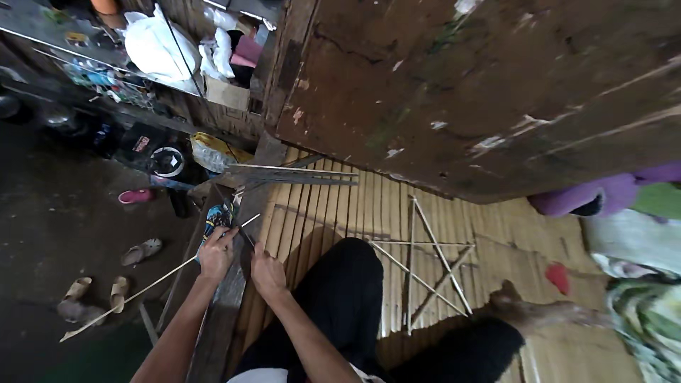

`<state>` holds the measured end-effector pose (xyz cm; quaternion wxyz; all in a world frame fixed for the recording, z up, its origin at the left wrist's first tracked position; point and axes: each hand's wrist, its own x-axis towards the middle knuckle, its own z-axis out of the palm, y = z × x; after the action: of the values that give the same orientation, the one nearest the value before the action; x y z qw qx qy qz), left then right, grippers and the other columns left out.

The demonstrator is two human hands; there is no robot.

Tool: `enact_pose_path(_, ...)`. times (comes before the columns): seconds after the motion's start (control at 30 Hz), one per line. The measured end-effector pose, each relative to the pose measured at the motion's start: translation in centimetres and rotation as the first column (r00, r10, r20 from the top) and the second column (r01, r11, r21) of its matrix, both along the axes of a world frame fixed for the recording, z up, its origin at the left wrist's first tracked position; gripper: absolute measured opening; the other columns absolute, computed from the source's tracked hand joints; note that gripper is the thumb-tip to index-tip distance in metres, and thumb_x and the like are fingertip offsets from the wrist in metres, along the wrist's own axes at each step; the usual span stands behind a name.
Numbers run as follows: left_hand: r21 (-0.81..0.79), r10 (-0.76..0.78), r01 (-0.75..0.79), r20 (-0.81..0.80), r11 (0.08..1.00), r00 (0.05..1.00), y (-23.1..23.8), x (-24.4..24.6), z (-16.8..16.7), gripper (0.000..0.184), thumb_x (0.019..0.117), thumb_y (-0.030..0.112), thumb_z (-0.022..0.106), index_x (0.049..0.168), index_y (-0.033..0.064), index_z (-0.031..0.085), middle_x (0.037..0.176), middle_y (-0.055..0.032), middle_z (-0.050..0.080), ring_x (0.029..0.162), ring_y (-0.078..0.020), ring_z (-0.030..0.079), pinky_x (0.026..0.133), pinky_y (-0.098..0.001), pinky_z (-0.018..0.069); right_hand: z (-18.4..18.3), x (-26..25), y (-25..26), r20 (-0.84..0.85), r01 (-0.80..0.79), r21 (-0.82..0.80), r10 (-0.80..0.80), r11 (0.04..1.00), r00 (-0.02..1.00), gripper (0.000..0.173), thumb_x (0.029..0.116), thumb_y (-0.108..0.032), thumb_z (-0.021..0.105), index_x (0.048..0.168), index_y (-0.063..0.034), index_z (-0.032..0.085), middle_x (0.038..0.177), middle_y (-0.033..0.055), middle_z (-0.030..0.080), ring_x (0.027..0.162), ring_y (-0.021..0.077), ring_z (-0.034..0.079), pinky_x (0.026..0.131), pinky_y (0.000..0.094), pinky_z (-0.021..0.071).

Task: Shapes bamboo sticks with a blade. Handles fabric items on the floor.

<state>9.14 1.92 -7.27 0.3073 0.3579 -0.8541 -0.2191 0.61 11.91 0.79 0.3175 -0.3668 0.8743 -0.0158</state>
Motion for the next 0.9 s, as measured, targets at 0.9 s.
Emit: enact_pose_path(0.9, 0.017, 0.058, -0.057, -0.015, 0.998, 0.998, 1.2, 0.7, -0.1, 0.030, 0.0909, -0.004, 0.057, 0.103, 0.0064, 0.082, 0.096, -0.0153, 0.076, 0.081, -0.0324, 0.075, 0.068, -0.0469, 0.0601, 2.2, 0.6, 0.4, 0.050, -0.028, 0.155, 0.020, 0.987, 0.999, 0.043, 0.1128, -0.024, 0.033, 0.153, -0.0096, 0.041, 0.113, 0.0183, 0.072, 0.107, 0.0361, 0.071, 0.090, 0.0482, 0.0562)
